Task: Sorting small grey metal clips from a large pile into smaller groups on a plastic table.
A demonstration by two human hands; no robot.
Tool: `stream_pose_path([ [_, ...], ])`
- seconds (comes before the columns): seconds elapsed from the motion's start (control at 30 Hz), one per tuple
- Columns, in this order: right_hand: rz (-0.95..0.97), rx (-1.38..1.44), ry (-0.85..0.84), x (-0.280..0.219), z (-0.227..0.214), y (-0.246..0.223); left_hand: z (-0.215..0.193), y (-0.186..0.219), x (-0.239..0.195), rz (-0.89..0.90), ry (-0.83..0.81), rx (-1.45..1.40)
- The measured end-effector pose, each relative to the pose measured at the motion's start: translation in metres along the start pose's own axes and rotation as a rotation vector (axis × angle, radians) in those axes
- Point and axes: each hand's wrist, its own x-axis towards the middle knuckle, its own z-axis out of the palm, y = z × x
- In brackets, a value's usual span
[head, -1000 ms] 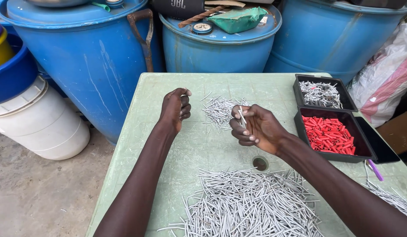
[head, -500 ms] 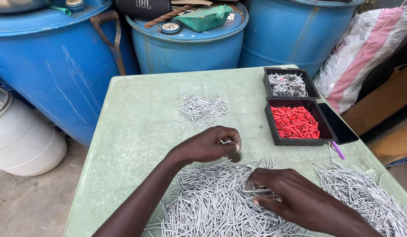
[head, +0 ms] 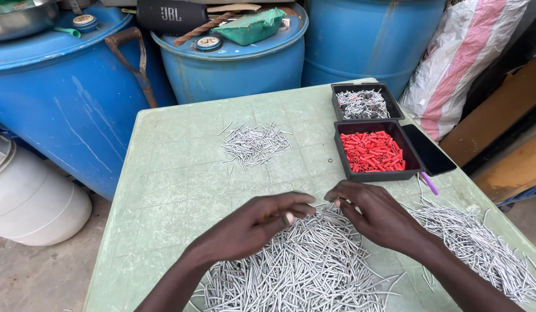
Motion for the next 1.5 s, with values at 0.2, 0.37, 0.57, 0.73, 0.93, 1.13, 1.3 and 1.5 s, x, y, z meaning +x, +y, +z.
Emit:
stream_pose_path([
  [0.2, -0.249, 0.071, -0.100, 0.020, 0.038, 0.014, 0.002, -0.083, 0.012, -0.008, 0.284, 0.578],
  [0.37, -0.238, 0.081, -0.181, 0.012, 0.039, -0.003, 0.020, -0.088, 0.014, -0.010, 0.266, 0.691],
  [0.57, -0.249, 0.079, -0.185, 0.004, 0.042, -0.007, 0.019, -0.091, 0.013, 0.046, 0.243, 0.629],
  [0.73, -0.253, 0.070, -0.184, 0.000, 0.043, -0.008, 0.021, -0.089, 0.010, 0.007, 0.204, 0.540],
  [0.93, -0.255, 0.054, -0.205, -0.002, 0.044, -0.007, 0.022, -0.090, 0.008, 0.032, 0.186, 0.540],
  [1.13, -0.261, 0.030, -0.204, -0.006, 0.044, -0.008, 0.024, -0.082, 0.005, -0.053, 0.150, 0.519],
  [1.3, -0.304, 0.046, -0.212, -0.008, 0.043, -0.007, 0.024, -0.072, 0.004, -0.028, 0.126, 0.507],
  [1.5, -0.296, 0.065, -0.244, -0.013, 0.038, -0.013, 0.026, -0.071, 0.001, 0.027, 0.104, 0.487],
])
